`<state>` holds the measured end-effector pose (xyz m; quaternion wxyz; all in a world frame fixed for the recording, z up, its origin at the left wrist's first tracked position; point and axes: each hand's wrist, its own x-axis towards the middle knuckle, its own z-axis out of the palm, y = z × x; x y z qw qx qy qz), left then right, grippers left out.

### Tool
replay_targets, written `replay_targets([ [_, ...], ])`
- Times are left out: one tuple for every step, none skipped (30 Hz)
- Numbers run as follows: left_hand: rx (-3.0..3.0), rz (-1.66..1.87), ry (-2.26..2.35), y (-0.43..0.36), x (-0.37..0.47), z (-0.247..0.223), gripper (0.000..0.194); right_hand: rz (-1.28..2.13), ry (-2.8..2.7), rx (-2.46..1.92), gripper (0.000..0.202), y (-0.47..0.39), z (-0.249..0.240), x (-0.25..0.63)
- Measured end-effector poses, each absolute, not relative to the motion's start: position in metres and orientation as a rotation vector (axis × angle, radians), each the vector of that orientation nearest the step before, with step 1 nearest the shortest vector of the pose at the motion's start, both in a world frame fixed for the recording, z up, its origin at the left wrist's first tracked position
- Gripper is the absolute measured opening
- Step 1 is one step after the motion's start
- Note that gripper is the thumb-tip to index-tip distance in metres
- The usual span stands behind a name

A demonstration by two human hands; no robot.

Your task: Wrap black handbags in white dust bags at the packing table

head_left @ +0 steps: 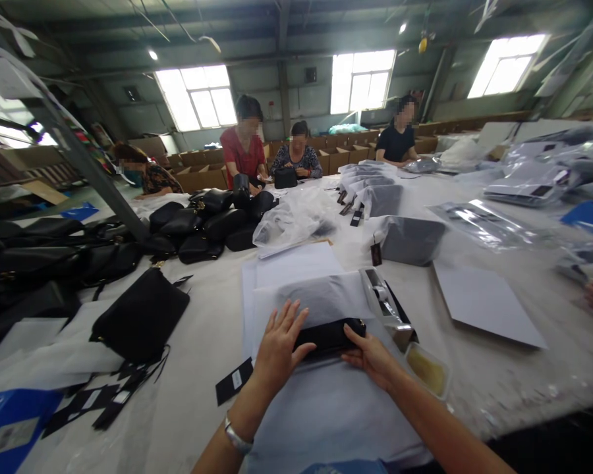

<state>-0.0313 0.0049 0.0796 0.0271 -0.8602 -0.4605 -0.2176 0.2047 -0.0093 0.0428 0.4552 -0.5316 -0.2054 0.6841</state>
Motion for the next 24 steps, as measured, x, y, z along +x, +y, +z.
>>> replay_targets([
  [-2.708, -0.649, -1.384, 0.007, -0.027, 0.079, 0.065, 1.689, -0.500, -1.303, 0.037, -0.009, 0.042, 0.203],
  [-2.743, -0.633, -1.363, 0.007, -0.024, 0.078, 0.062, 1.689, -0.492, -1.294, 0.037, -0.008, 0.042, 0.201],
  [-2.761, -0.623, -1.354, 0.007, -0.021, 0.075, 0.060, 1.686, -0.484, -1.284, 0.036, -0.008, 0.041, 0.199],
  [-2.765, -0.615, -1.351, 0.005, -0.019, 0.072, 0.057, 1.680, -0.477, -1.272, 0.035, -0.007, 0.041, 0.197],
  [-2.761, -0.609, -1.352, 0.003, -0.018, 0.069, 0.056, 1.672, -0.468, -1.258, 0.033, -0.007, 0.040, 0.196],
  [-2.751, -0.604, -1.355, -0.001, -0.017, 0.066, 0.055, 1.663, -0.457, -1.243, 0.031, -0.007, 0.040, 0.194],
  [-2.742, -0.598, -1.356, -0.005, -0.017, 0.064, 0.054, 1.659, -0.444, -1.227, 0.030, -0.007, 0.039, 0.193],
  [-2.736, -0.589, -1.352, -0.009, -0.016, 0.063, 0.054, 1.663, -0.429, -1.209, 0.029, -0.008, 0.039, 0.193],
  [-2.731, -0.576, -1.346, -0.012, -0.016, 0.062, 0.055, 1.677, -0.418, -1.190, 0.028, -0.009, 0.040, 0.195],
  [-2.728, -0.561, -1.342, -0.015, -0.015, 0.061, 0.057, 1.705, -0.418, -1.172, 0.028, -0.011, 0.041, 0.198],
  [-2.729, -0.543, -1.340, -0.018, -0.014, 0.060, 0.060, 1.744, -0.436, -1.156, 0.028, -0.014, 0.043, 0.203],
  [-2.731, -0.524, -1.339, -0.020, -0.013, 0.059, 0.063, 1.784, -0.471, -1.153, 0.030, -0.018, 0.045, 0.209],
  [-2.734, -0.509, -1.342, -0.022, -0.012, 0.058, 0.065, 1.816, -0.524, -1.170, 0.032, -0.023, 0.046, 0.217],
  [-2.737, -0.499, -1.345, -0.023, -0.011, 0.056, 0.067, 1.826, -0.590, -1.212, 0.035, -0.030, 0.048, 0.226],
  [-2.739, -0.497, -1.349, -0.024, -0.011, 0.054, 0.067, 1.801, -0.663, -1.272, 0.038, -0.038, 0.049, 0.235],
  [-2.740, -0.504, -1.354, -0.025, -0.010, 0.051, 0.067, 1.739, -0.741, -1.340, 0.041, -0.046, 0.050, 0.244],
  [-2.739, -0.518, -1.359, -0.025, -0.010, 0.049, 0.067, 1.648, -0.830, -1.405, 0.043, -0.056, 0.050, 0.253],
  [-2.738, -0.536, -1.367, -0.024, -0.010, 0.047, 0.067, 1.532, -0.934, -1.458, 0.043, -0.065, 0.051, 0.260],
  [-2.737, -0.553, -1.377, -0.024, -0.011, 0.046, 0.067, 1.402, -1.060, -1.493, 0.041, -0.075, 0.051, 0.266],
  [-2.738, -0.568, -1.388, -0.023, -0.011, 0.045, 0.068, 1.271, -1.205, -1.510, 0.037, -0.084, 0.051, 0.270],
  [-2.741, -0.582, -1.399, -0.022, -0.012, 0.045, 0.068, 1.148, -1.364, -1.506, 0.031, -0.092, 0.051, 0.273],
  [-2.746, -0.594, -1.408, -0.021, -0.012, 0.045, 0.069, 1.045, -1.525, -1.479, 0.027, -0.098, 0.051, 0.274],
  [-2.754, -0.603, -1.417, -0.021, -0.012, 0.045, 0.069, 0.966, -1.672, -1.433, 0.024, -0.103, 0.051, 0.275],
  [-2.761, -0.610, -1.423, -0.021, -0.012, 0.045, 0.069, 0.921, -1.800, -1.375, 0.024, -0.105, 0.051, 0.274],
])
